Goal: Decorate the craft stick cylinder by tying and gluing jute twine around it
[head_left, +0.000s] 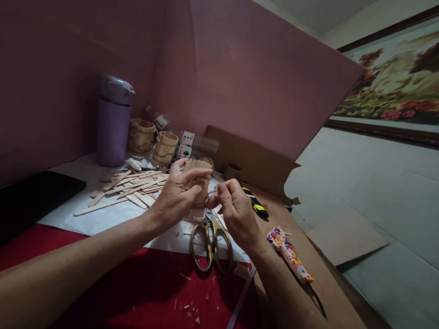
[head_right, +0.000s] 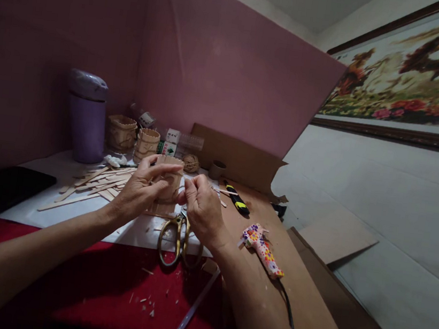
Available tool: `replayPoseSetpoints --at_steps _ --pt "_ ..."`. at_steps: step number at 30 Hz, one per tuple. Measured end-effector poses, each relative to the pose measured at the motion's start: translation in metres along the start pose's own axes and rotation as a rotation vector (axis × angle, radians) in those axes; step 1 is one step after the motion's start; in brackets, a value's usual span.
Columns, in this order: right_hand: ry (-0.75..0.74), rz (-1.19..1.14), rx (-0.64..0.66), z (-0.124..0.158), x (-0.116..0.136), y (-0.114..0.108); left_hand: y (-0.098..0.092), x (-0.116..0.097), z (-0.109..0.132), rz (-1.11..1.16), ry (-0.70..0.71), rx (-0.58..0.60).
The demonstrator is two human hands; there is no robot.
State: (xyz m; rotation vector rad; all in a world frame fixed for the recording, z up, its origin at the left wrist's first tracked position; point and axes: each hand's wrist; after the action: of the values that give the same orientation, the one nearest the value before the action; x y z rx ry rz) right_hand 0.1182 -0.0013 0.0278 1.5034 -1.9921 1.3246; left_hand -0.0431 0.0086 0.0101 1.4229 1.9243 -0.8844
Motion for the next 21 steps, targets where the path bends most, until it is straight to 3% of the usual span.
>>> replayPoseSetpoints --at_steps 6,16,21 --pt "-0.002 -0.034 -0.007 0.0 0.0 0.001 -0.001 -0.001 -0.002 0.035 -0.053 -0.016" --pt "0.197 -0.458 0.091 0.0 -0.003 0.01 -0.001 -0.002 -0.003 0.053 -0.054 -0.043" --pt "0.245 -0.646 0.093 0.0 -0.001 0.012 0.0 -0.008 -0.003 0.244 -0.275 -0.088"
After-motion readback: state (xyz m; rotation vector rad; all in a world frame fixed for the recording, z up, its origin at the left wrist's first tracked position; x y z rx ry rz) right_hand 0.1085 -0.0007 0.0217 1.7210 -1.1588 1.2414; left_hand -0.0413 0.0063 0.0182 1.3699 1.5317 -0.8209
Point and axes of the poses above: each hand's wrist, its own z-axis away from the middle knuckle, its own y-axis out of the palm, x = y × z, and after that the axes turned 3 degrees about -z, right-handed
